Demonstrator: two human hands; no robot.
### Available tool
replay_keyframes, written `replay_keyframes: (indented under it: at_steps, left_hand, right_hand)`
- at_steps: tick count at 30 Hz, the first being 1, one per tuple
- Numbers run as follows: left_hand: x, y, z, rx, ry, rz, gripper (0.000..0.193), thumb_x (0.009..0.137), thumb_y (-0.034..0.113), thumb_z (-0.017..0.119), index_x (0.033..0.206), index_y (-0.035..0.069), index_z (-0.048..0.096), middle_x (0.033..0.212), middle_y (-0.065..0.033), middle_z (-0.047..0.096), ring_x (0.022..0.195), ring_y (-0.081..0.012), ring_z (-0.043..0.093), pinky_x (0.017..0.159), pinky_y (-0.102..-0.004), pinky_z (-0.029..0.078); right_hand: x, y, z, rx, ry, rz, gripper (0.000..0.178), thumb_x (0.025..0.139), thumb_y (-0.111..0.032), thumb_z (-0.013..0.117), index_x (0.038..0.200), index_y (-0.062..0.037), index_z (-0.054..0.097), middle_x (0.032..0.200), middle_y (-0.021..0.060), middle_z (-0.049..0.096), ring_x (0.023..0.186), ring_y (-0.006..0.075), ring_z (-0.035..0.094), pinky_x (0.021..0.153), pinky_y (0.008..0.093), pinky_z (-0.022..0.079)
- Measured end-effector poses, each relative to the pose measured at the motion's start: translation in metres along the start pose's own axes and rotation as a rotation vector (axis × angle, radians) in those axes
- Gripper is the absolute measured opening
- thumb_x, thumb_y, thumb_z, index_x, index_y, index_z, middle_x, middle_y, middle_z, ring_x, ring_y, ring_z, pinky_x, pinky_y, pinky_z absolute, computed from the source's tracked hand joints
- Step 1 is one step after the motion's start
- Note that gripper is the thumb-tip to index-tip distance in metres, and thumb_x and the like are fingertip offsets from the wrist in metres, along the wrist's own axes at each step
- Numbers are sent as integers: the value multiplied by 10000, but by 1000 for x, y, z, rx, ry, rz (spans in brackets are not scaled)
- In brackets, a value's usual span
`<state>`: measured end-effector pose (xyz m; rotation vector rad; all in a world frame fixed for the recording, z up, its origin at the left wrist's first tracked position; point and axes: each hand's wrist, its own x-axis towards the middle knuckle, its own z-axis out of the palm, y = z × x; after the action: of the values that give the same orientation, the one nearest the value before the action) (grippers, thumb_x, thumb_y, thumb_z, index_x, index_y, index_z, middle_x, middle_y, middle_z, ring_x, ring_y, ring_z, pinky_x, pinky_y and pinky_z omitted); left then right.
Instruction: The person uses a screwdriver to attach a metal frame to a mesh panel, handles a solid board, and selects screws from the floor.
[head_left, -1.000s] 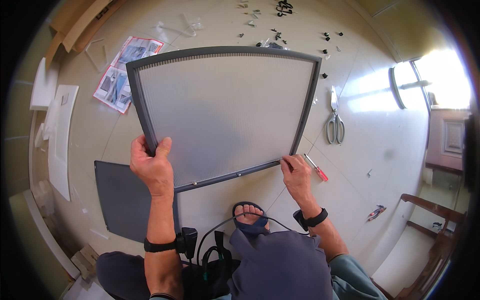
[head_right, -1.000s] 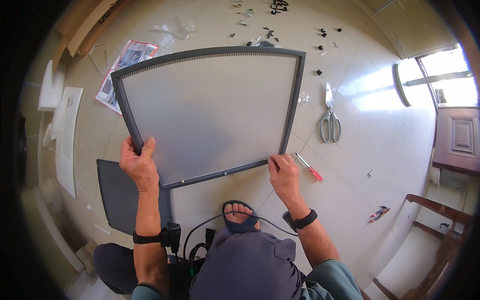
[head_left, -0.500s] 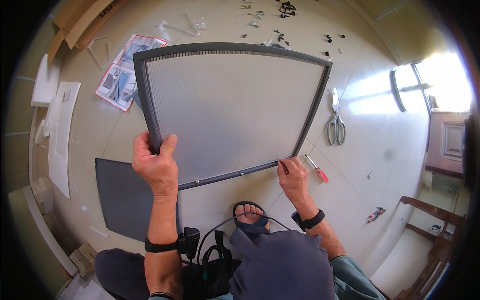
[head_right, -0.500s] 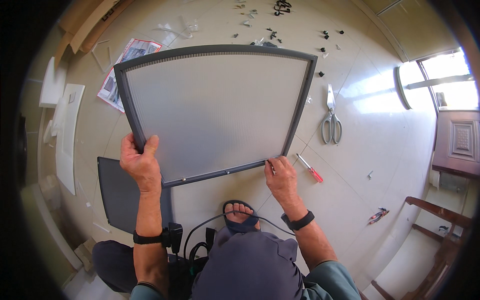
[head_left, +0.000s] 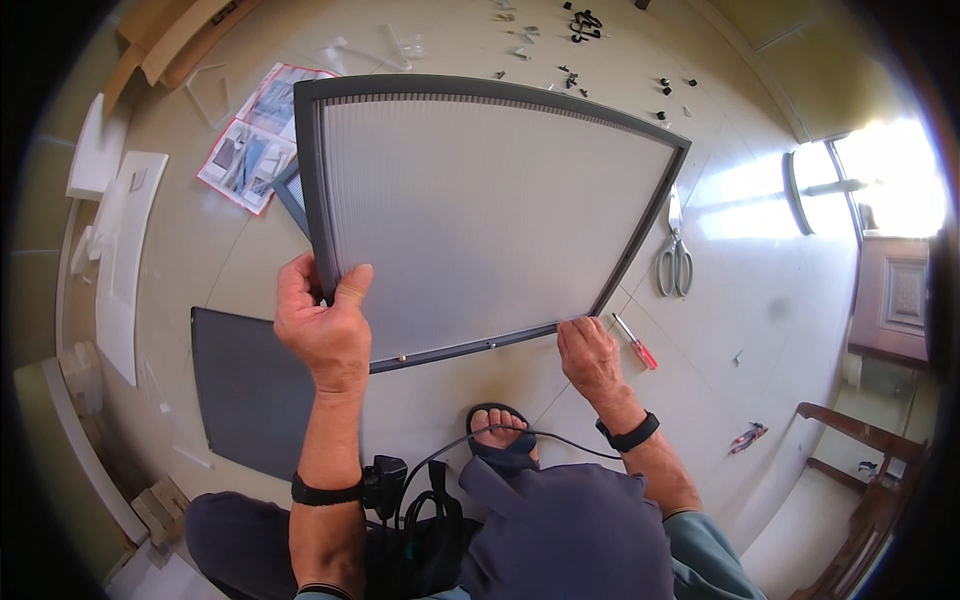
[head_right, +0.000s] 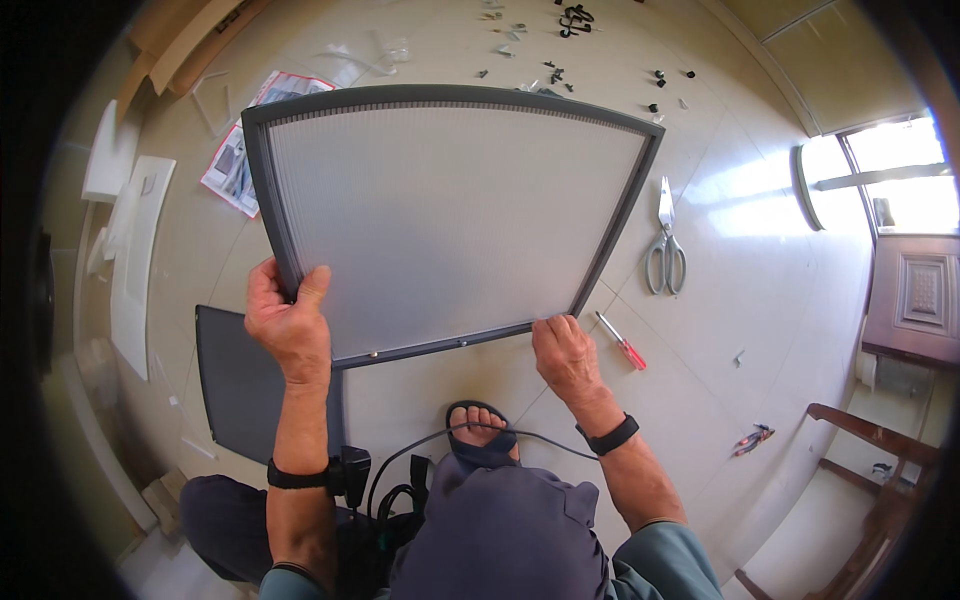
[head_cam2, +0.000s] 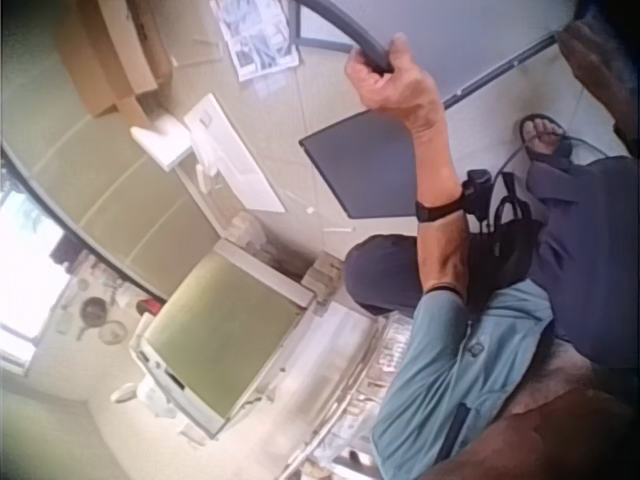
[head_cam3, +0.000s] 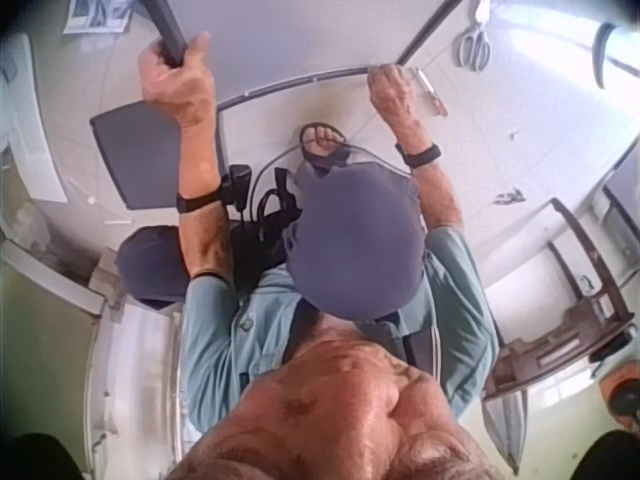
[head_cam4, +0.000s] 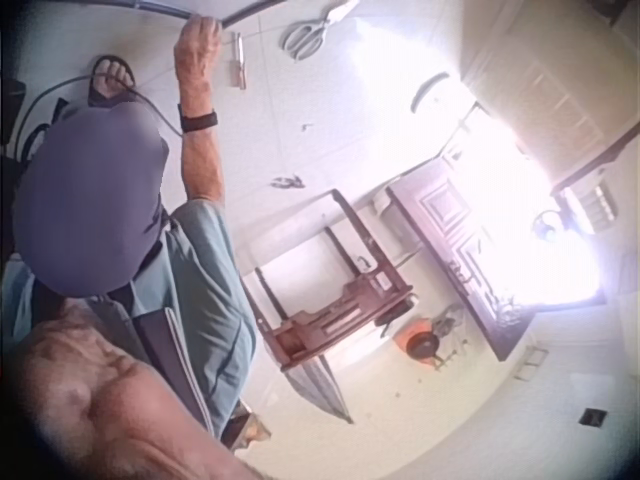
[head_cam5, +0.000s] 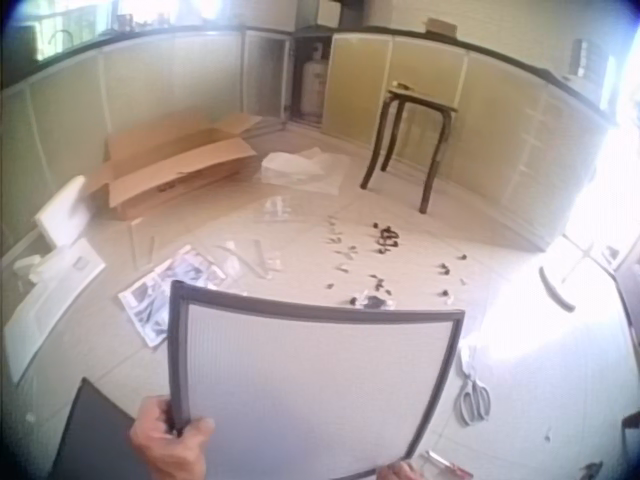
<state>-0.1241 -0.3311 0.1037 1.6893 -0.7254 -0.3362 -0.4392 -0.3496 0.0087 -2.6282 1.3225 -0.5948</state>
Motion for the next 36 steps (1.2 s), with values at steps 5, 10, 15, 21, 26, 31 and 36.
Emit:
replay_keyframes:
  at_steps: [5, 10, 15, 21, 26, 31, 36]
  left_hand:
    - [-3, 4, 2, -1, -4, 13, 369, 732, 66, 874, 1005, 7, 632, 850, -13, 665, 709, -107, 578, 687, -247, 500]
    - [-5, 13, 3, -13, 3, 17, 370, 732, 65, 876, 1000, 7, 627, 840, -12, 659, 702, -104, 573, 679, -244, 498]
    - [-8, 17, 2, -14, -14, -21, 323, 768, 16, 836, 1012, -12, 627, 893, -24, 666, 756, -108, 581, 726, -240, 498]
    - [-9, 16, 1, 48, 3, -50, 304, 763, 33, 840, 985, 1, 636, 873, -11, 660, 738, -106, 573, 709, -244, 494]
    - [-9, 12, -1, 41, 11, -34, 290, 762, 28, 834, 974, 4, 638, 853, -7, 654, 727, -111, 570, 700, -246, 490]
    - [-11, 10, 1, 37, 14, -2, 340, 737, 58, 858, 973, 6, 618, 811, -18, 645, 688, -128, 572, 663, -269, 497]
    - [-13, 10, 3, 9, 10, -29, 290, 761, 25, 829, 977, -2, 638, 854, -19, 666, 715, -108, 575, 688, -245, 493]
  right_hand:
    - [0, 7, -8, -72, -88, -111, 110, 805, -15, 653, 910, -15, 622, 825, 87, 519, 769, 248, 587, 590, 363, 520]
    - [-6, -7, -13, -171, -203, -113, 308, 815, 27, 614, 1116, 87, 602, 923, 125, 545, 849, 268, 583, 672, 352, 523]
    - [-15, -15, -9, -160, -209, -57, 433, 816, 36, 592, 1234, 134, 538, 953, 147, 532, 870, 287, 566, 703, 365, 519]
    - [-23, -15, 1, -54, -158, 48, 477, 809, 45, 585, 1274, 124, 518, 972, 159, 536, 894, 305, 563, 748, 376, 513]
    - [-25, -23, -2, 116, -153, 168, 482, 821, 51, 578, 1295, 107, 513, 978, 172, 547, 908, 341, 561, 791, 398, 506]
    - [-32, -19, 7, 218, -61, 239, 507, 869, 49, 555, 1366, 86, 461, 1023, 202, 570, 965, 372, 555, 828, 428, 492]
    - [-35, -15, 15, 181, -65, 249, 537, 881, 42, 548, 1401, 85, 420, 1081, 214, 582, 984, 383, 553, 844, 440, 487]
